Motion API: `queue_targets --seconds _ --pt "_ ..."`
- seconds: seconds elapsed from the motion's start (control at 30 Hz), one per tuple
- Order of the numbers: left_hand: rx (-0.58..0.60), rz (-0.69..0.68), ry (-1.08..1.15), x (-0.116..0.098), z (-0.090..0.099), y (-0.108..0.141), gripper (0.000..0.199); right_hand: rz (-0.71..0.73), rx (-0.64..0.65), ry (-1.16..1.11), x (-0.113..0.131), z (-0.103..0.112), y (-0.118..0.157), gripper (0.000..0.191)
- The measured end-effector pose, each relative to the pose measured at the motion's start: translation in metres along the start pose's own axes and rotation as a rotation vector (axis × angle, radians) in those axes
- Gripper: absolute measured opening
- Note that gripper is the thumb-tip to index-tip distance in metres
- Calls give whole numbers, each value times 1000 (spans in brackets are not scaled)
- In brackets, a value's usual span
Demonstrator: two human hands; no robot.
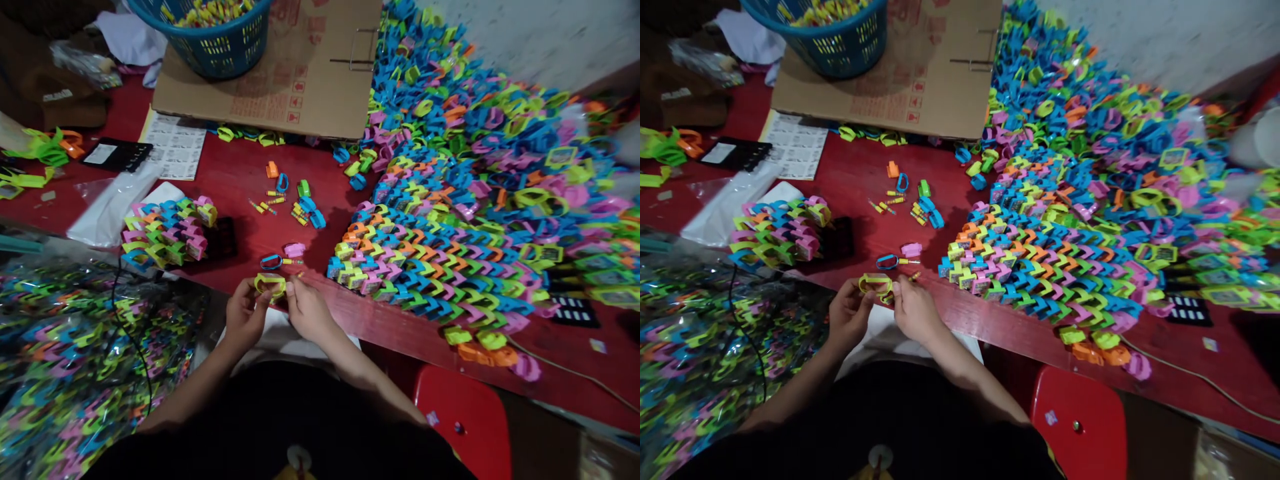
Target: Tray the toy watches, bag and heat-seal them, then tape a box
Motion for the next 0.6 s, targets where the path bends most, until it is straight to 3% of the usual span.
queue_targets --seconds 0.13,0.23,0.3,0.37,0.43,0.5,0.6 --pt "85 19 -332 4 9 -19 43 -21 23 80 -14 -3 -16 36" --pt "19 -159 -751 -15 7 -48 34 -48 -41 168 -24 -2 -30 32" --pt "41 -312 -945 -25 -11 -72 29 -86 -69 233 -29 -6 -35 31" --pt "211 -344 -1051 -19 -39 -99 30 -115 -87 288 -30 -12 -36 31" --pt "401 -245 -1103 0 -62 -126 30 -113 -115 313 -27 -14 -34 31" --pt "514 -134 -1129 19 -75 -149 28 -101 -151 309 -22 -10 -33 28" --pt "652 -106 -1134 35 -79 -166 18 -83 -218 274 -11 8 -44 27"
Point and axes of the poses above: each hand's wrist, its own y-axis away from the middle knuckle, its own z-axis out of the back of the hand, x = y × z, the point moved 6 cm from there along -y, towards the middle knuckle, and after that the axes turned 13 degrees about y, right-handed, at the moved point
